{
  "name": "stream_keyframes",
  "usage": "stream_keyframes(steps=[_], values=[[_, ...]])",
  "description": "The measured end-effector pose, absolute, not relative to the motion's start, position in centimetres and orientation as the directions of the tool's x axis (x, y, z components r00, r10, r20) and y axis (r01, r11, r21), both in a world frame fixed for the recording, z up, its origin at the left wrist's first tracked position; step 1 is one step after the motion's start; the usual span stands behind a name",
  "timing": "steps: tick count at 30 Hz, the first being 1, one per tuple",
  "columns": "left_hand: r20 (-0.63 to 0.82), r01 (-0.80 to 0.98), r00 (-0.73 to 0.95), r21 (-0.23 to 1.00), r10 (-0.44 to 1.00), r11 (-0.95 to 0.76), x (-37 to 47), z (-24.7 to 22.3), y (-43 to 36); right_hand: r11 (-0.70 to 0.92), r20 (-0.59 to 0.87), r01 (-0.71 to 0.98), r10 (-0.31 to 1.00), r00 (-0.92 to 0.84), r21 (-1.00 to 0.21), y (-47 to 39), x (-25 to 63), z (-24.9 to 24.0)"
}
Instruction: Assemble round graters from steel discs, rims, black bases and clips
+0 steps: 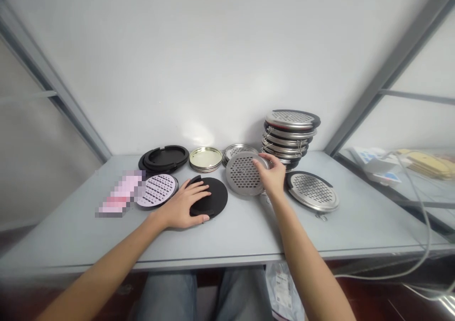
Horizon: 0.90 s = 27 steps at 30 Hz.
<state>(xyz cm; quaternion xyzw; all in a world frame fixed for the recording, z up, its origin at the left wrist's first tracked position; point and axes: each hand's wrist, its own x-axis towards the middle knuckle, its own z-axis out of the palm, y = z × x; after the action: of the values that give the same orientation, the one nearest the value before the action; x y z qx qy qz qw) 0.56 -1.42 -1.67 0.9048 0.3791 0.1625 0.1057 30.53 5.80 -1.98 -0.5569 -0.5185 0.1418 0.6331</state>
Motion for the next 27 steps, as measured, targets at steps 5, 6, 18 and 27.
stream_keyframes(steps=[5,6,18,27], values=[[0.248,0.623,0.671,0.323,0.699,-0.712,0.5,-1.7,-1.3,0.336,0.437,0.283,0.742,0.508,-0.898,5.8,30.4,-2.0],[0.263,0.614,0.67,0.329,0.694,-0.717,0.5,-1.7,-1.2,0.33,0.412,0.246,0.761,0.502,-0.911,5.8,30.2,-2.0],[0.326,0.584,0.632,0.397,0.704,-0.708,0.5,-1.9,-0.8,0.14,0.173,0.115,0.915,0.364,-0.983,5.8,28.7,-3.0],[0.31,0.546,0.635,0.469,0.708,-0.694,0.6,-1.6,-0.8,0.21,0.272,0.261,0.934,0.231,-0.942,5.8,27.5,-4.0]])
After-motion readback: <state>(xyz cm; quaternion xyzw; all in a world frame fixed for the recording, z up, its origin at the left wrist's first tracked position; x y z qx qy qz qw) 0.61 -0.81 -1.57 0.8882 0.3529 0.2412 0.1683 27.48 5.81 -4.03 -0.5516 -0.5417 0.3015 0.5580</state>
